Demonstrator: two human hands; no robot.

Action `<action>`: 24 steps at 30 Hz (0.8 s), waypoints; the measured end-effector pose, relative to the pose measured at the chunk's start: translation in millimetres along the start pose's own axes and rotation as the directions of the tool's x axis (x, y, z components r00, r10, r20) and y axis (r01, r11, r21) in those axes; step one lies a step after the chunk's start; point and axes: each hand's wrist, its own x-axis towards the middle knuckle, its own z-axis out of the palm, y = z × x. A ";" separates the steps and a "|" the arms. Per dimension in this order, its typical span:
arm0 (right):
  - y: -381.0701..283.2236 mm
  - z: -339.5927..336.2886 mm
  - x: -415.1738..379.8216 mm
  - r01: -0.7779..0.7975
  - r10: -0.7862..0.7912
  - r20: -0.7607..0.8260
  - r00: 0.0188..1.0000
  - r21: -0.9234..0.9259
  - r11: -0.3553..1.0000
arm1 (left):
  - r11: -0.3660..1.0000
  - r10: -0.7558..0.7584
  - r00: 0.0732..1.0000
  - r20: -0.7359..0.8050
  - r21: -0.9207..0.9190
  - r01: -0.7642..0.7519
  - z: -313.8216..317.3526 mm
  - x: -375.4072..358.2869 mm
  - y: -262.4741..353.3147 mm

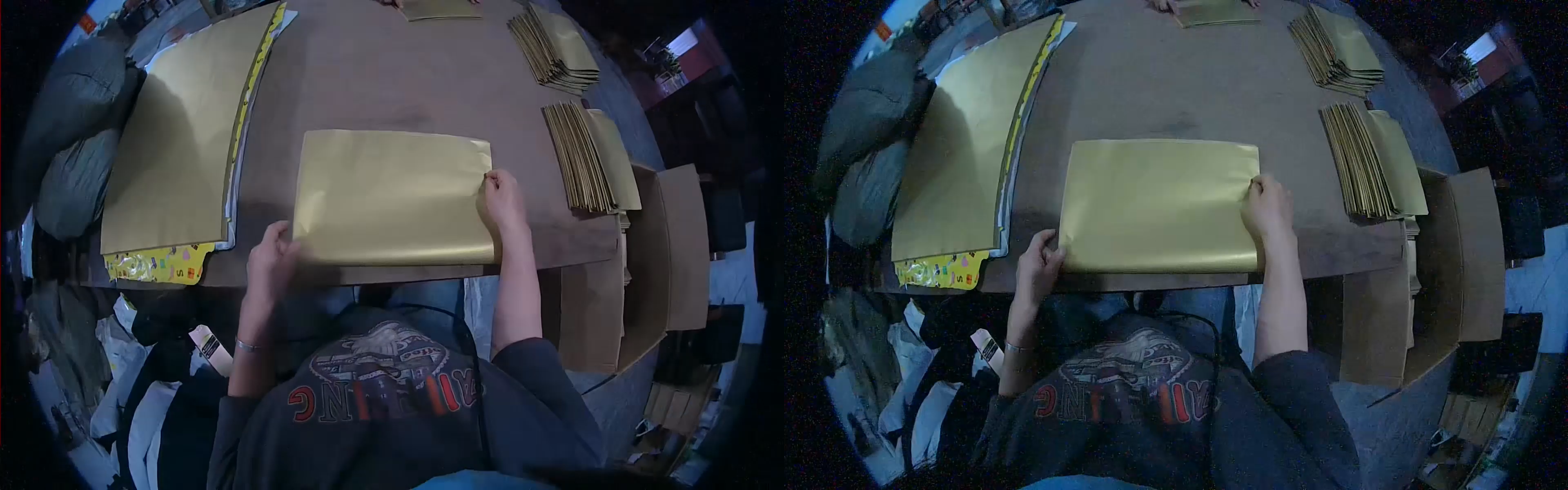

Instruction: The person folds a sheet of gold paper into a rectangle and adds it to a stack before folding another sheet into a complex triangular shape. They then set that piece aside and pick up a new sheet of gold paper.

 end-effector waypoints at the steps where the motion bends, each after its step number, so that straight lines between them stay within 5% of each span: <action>1: -0.2 0.4 0.2 0.004 -0.004 -0.015 1.000 -0.008 1.000 | 0.994 0.105 0.993 -0.061 0.002 -0.105 2.0 -0.3 -2.6; 4: 3.2 1.6 1.8 0.016 -0.017 -0.022 1.000 -0.010 1.000 | 0.998 0.006 1.000 0.021 0.058 -0.007 1.2 2.7 -2.6; 7: -2.9 -3.1 0.3 0.008 -0.007 0.002 1.000 -0.021 1.000 | 0.994 0.101 0.994 -0.039 0.048 -0.099 4.9 3.5 -9.5; 14: 8.8 6.7 4.1 0.020 -0.021 -0.050 0.999 -0.021 1.000 | 0.997 0.035 0.999 -0.039 0.075 -0.032 5.2 7.3 -2.3; 24: 8.6 1.1 3.0 0.028 -0.028 0.023 0.999 0.003 1.000 | 0.941 0.296 0.947 -0.123 0.209 -0.267 -2.9 59.0 23.9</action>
